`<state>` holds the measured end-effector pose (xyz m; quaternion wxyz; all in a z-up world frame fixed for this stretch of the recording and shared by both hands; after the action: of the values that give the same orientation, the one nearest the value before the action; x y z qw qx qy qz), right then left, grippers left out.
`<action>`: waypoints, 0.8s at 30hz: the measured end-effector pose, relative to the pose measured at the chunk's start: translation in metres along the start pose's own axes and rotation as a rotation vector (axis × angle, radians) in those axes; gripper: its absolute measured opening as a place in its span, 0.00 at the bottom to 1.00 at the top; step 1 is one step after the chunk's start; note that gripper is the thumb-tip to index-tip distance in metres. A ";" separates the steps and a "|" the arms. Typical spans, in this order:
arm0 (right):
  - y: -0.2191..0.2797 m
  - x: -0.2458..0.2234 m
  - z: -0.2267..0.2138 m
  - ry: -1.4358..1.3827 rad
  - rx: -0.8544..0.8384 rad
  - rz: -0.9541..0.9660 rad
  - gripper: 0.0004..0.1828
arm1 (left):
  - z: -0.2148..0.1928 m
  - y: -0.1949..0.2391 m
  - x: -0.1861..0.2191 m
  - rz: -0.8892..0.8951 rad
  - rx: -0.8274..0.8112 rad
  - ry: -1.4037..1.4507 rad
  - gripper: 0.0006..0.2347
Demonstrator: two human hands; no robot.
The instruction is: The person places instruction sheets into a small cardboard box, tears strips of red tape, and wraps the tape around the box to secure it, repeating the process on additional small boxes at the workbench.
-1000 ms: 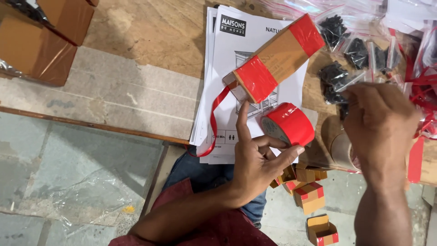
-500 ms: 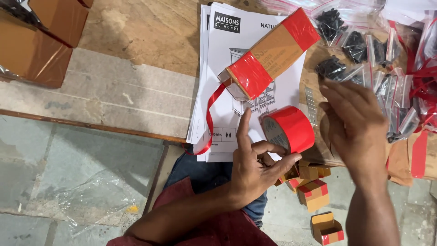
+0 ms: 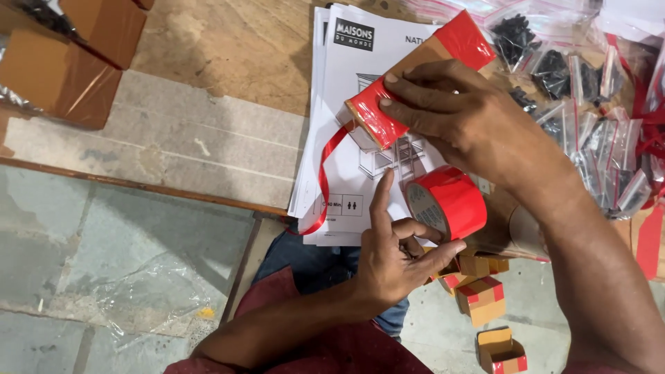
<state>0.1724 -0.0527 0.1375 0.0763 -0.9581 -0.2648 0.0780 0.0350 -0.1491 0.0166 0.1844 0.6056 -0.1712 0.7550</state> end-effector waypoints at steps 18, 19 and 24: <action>0.147 -0.015 0.006 -0.828 0.193 1.015 0.27 | 0.003 0.000 0.000 0.135 -0.045 -0.052 0.47; 0.156 -0.016 0.010 -0.825 0.198 1.024 0.27 | 0.004 0.001 0.000 0.133 -0.054 -0.050 0.47; 0.161 -0.025 0.021 -1.111 0.117 1.177 0.29 | 0.001 0.001 0.004 0.209 -0.012 -0.102 0.46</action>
<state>0.2273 -0.1998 0.0897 -0.0698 -0.7561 0.2877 0.5836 0.0347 -0.1498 0.0205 0.0994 0.6210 -0.2473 0.7371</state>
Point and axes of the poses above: each hand's wrist, its own y-axis away from the middle knuckle, its own z-axis out of the palm, x = y × z, the point moved 4 cm from there along -y, towards the middle knuckle, and after that the axes turned 4 degrees about x, right-handed, at the moved point
